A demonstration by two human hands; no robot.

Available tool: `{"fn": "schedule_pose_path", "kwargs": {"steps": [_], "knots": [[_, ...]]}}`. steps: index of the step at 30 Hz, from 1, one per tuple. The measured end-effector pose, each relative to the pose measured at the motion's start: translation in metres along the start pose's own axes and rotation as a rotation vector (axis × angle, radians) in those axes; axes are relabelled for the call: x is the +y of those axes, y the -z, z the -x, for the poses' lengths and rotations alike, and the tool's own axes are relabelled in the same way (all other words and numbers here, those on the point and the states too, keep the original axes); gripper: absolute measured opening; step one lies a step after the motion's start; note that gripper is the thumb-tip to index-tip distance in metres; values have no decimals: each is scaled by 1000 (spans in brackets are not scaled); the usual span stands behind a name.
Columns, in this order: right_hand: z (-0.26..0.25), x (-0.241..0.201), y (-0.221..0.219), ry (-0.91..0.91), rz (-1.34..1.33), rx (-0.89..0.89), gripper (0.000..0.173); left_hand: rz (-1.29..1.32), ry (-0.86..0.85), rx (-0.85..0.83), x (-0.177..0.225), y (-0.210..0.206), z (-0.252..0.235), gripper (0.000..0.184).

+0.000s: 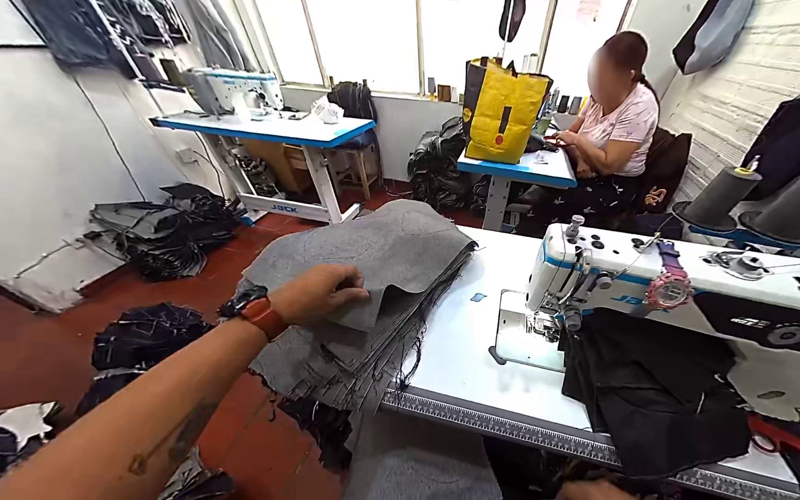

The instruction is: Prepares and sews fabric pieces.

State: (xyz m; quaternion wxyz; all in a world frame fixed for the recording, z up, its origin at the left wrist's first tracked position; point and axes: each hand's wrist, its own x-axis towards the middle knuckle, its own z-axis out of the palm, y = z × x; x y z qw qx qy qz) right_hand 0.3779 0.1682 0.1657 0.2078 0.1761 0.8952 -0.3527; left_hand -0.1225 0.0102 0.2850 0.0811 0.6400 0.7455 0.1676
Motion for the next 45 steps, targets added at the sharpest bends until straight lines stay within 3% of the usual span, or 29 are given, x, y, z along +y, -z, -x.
{"fn": "schedule_pose_path", "kwargs": {"steps": [2, 5, 8, 10, 12, 13, 15, 17, 19, 21, 23, 25, 27, 29, 32, 37, 40, 42, 45], "knots": [[-2, -29, 35, 290, -23, 233, 23, 7, -36, -21, 47, -17, 3, 19], [-36, -83, 80, 532, -82, 558, 28, 139, -197, -221, 130, -115, 16, 29], [-109, -105, 92, 485, 57, 729, 30, 407, -437, -454, 220, -201, 42, 24], [-165, -79, 72, 287, 243, 749, 58, 423, -664, -404, 250, -216, 43, 18], [-192, -49, 44, 132, 370, 742, 73, 291, -636, -123, 246, -200, 26, 17], [-189, -43, 30, 104, 374, 762, 72, 206, -519, 22, 232, -189, 12, 18], [-161, -49, 0, 35, 293, 807, 64, 57, -237, 150, 186, -180, -16, 31], [-130, -55, -23, -85, 320, 785, 70, -29, -88, 89, 141, -193, -37, 53], [-106, -55, -22, -120, 277, 678, 70, -103, -116, 4, 120, -212, -50, 63], [-81, -48, 3, -69, 180, 624, 60, -82, -224, -20, 117, -218, -64, 64], [-56, -29, 31, -37, 206, 924, 40, 31, -293, 25, 118, -218, -81, 58], [-32, -1, 69, -125, 353, 1198, 34, 127, -237, 49, 121, -215, -102, 55], [-18, 31, 98, -206, 433, 1247, 41, 142, -119, -32, 127, -206, -120, 52], [-15, 59, 106, -220, 483, 1247, 36, 105, -45, -144, 141, -195, -127, 43], [-6, 66, 97, -167, 547, 1298, 18, 60, -203, -87, 148, -203, -110, 36], [-1, 34, 49, 30, 481, 1357, 21, 305, -465, 26, 151, -216, -33, 48], [-30, 1, -5, 147, 269, 1170, 27, 482, -607, 191, 164, -215, 16, 56], [-54, -13, -36, 263, 152, 1020, 27, 470, -591, 279, 173, -201, 34, 44], [-76, -20, -46, 409, 185, 818, 25, 188, -384, 290, 170, -189, 33, 28]]}}
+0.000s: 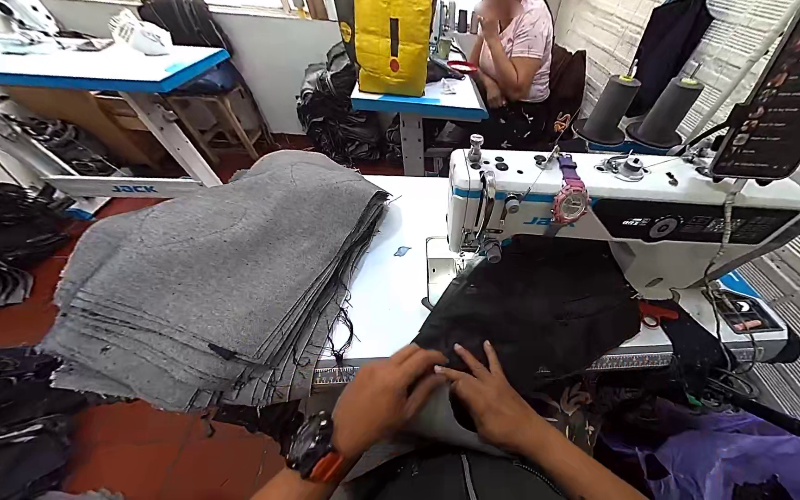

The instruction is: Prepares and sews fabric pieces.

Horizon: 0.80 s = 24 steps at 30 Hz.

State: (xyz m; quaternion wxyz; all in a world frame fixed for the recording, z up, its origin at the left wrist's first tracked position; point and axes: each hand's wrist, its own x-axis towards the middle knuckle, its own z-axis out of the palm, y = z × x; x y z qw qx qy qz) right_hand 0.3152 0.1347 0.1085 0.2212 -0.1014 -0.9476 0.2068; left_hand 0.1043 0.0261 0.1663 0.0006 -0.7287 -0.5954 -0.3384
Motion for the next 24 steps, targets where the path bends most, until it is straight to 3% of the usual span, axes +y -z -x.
{"fn": "schedule_pose_path", "kwargs": {"steps": [4, 6, 8, 10, 11, 13, 15, 20, 24], "knots": [[-46, -3, 21, 102, -99, -356, 25, -187, 132, -95, -32, -3, -3, 28], [-66, -3, 29, 115, -153, -432, 23, -225, 185, -178, -41, -4, -1, 31], [-66, 2, 42, 14, -147, -224, 29, -229, 213, -145, -49, -11, 6, 32], [-57, 2, 76, -286, -23, 30, 29, -239, 243, -83, -54, -10, 15, 34], [-49, 2, 97, -501, 66, 48, 32, -249, 258, -46, -56, -9, 19, 34], [-31, 11, 123, -873, 184, -95, 47, -270, 277, 10, -61, -6, 25, 34], [-16, 25, 118, -1047, 95, -186, 54, -280, 253, 36, -65, -6, 27, 34], [-28, 15, 69, -1095, -167, 94, 52, -293, 193, 95, -71, -19, 23, 34], [-48, 10, 58, -957, -390, 257, 28, -265, 213, 137, -70, -19, 24, 33]]}}
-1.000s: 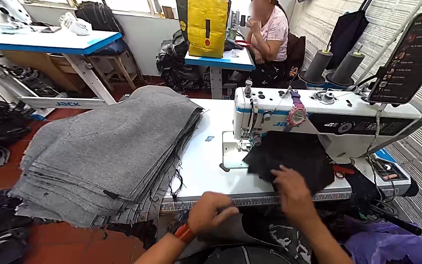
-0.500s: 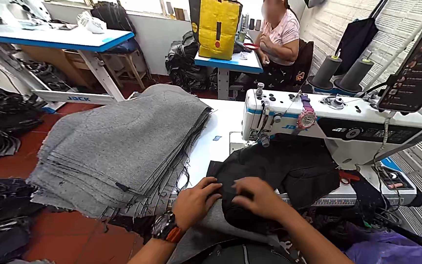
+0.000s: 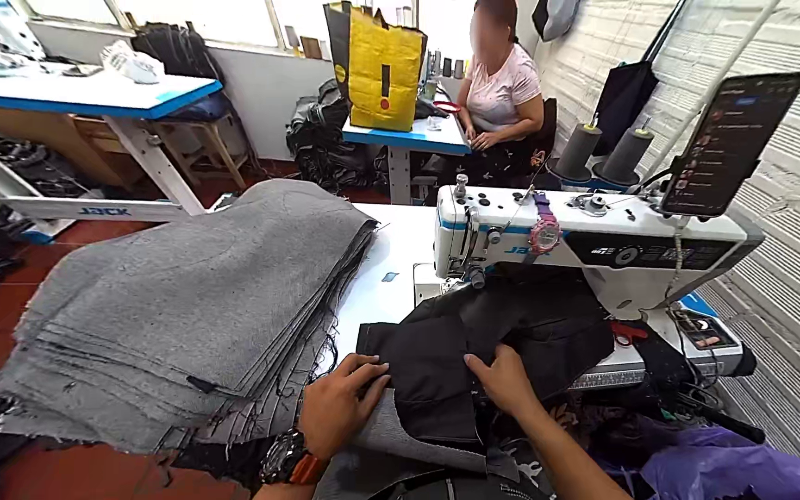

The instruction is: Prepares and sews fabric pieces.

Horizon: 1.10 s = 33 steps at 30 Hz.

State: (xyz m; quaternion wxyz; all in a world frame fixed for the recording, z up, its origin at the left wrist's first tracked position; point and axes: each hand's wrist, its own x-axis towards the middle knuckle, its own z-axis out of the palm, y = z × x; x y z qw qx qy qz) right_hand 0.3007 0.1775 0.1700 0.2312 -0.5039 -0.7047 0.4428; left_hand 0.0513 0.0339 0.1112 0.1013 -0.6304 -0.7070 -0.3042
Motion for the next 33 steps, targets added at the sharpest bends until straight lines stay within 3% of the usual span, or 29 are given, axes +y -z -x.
{"fn": "schedule_pose_path", "kwargs": {"steps": [2, 4, 7, 12, 16, 17, 21, 23, 26, 31, 33], "knots": [[1, -2, 7, 49, -321, -7, 20, 29, 26, 0, -1, 2, 1, 32], [4, -9, 34, 28, -525, 24, 22, 53, 40, 4, -3, 2, 0, 31], [-9, 2, 95, -61, -562, 89, 30, 60, 46, 5, -4, 3, -2, 30], [-60, 42, 162, -7, -669, 197, 32, 48, 55, 18, -4, -1, -2, 31], [-79, 39, 162, 96, -560, 4, 41, 37, 91, 6, 0, 1, -4, 31], [-85, 38, 159, 89, -560, 24, 39, 37, 95, 1, 1, 2, -4, 31], [-105, 43, 137, -71, -1085, 446, 14, 37, 107, -10, 1, 2, -5, 32], [-108, 45, 130, -89, -1226, 545, 12, 35, 104, -10, 1, 2, -5, 32], [-105, 41, 130, -94, -905, 533, 20, 39, 111, -1, 2, 2, -5, 30], [-97, 57, 155, -65, 138, 659, 37, 50, 104, -42, 4, 5, -9, 27], [-76, 54, 156, -26, 412, 667, 48, 57, 109, -99, 8, 6, -15, 25]]}}
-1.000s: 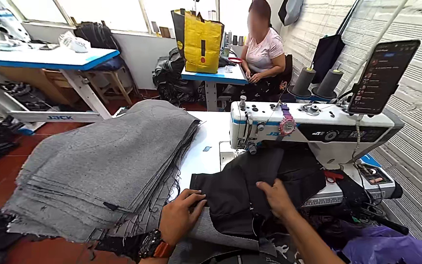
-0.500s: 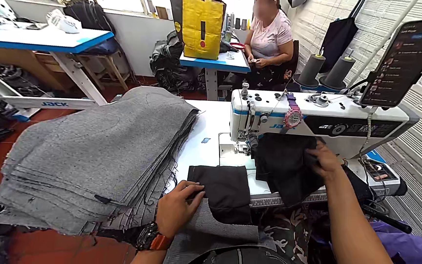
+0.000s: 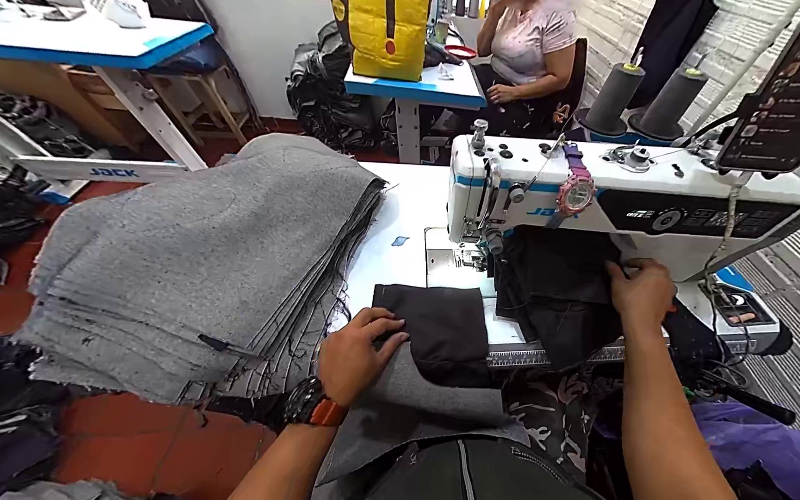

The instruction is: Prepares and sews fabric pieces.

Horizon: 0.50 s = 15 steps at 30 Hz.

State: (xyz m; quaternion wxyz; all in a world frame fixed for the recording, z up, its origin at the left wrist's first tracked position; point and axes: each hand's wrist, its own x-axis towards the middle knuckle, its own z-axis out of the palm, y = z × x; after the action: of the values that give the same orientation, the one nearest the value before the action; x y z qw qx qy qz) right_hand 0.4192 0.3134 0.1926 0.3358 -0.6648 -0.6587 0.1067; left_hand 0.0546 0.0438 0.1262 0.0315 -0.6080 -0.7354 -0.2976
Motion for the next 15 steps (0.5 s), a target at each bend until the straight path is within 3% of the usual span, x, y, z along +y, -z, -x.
{"fn": "schedule_pose_path", "kwargs": {"steps": [4, 6, 8, 9, 12, 15], "knots": [[63, -47, 17, 376, 13, 152, 38, 2, 42, -52, 21, -14, -30, 25], [112, -78, 1, 480, -3, -95, 37, -2, 81, -77, 33, -24, -38, 27], [140, -96, -23, 395, 63, -427, 52, -14, 102, -77, 42, -29, -37, 28], [144, -100, -35, 332, 104, -503, 61, -18, 106, -61, 45, -30, -33, 29], [137, -104, -50, 266, 173, -547, 71, -49, 126, 1, 37, -19, -11, 28], [135, -114, -49, 274, 199, -676, 62, -74, 121, -11, 17, 0, 8, 24]]}}
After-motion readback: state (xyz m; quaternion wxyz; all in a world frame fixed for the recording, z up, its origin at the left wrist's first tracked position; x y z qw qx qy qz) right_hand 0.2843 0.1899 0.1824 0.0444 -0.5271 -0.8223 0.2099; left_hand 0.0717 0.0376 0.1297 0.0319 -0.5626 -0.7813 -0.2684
